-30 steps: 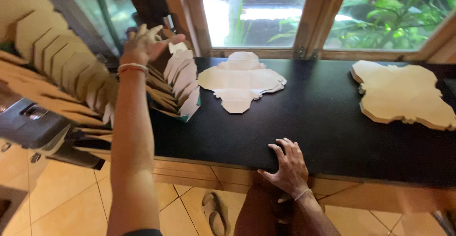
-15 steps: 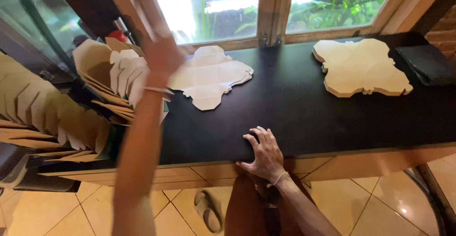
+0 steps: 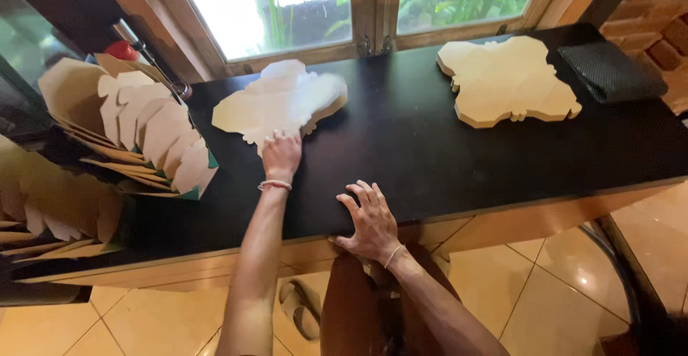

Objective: The person assembles cardboard food containers by hand, folding the pre-cut flaps and interlocking the tabs to form the box shape, then stacks the finished boxes on a pile.

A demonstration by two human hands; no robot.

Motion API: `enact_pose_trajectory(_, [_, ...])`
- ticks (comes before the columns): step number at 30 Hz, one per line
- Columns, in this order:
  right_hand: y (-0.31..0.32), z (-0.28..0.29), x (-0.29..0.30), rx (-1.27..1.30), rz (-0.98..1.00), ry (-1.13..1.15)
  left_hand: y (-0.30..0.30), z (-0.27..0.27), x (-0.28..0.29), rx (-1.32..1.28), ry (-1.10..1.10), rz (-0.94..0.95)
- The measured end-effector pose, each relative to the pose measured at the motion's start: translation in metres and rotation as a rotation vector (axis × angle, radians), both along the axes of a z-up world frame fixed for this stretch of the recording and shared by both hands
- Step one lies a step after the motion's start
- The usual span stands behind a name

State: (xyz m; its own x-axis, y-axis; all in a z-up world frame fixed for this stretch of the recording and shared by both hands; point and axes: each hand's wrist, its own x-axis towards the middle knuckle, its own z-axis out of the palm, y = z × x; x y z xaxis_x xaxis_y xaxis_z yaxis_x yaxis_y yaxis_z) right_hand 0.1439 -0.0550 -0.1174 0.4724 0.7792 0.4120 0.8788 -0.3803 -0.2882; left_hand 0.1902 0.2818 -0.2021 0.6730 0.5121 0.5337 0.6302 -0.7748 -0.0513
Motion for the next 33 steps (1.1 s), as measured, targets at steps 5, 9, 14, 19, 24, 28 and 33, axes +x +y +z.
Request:
enact_pose_trajectory(5, [0.001,-0.006,0.002,-0.013,0.004,-0.002,-0.005,0.052,-0.015,-0.154,0.152,-0.09])
enact_pose_trajectory(9, [-0.001,-0.006,0.005,0.01,0.033,0.033,-0.013,0.056,-0.013,-0.129,0.14,-0.082])
enact_pose_trajectory(14, [-0.001,-0.003,0.005,0.015,0.044,0.045,-0.041,0.06,-0.007,-0.209,0.026,-0.12])
enact_pose_trajectory(19, [-0.005,-0.011,0.019,0.111,0.091,0.228,-0.087,0.091,-0.004,-0.557,-0.21,-0.336])
enact_pose_trajectory(24, [-0.012,-0.008,0.039,0.577,0.144,0.511,-0.156,0.105,-0.022,-0.75,-0.745,-0.445])
enact_pose_trajectory(28, [-0.012,-0.029,0.055,1.002,-0.014,1.041,-0.185,0.049,-0.012,-1.209,-1.046,-0.416])
enact_pose_trajectory(33, [-0.052,0.001,0.05,0.991,-0.397,0.412,-0.214,0.067,-0.042,-1.436,-0.852,-0.417])
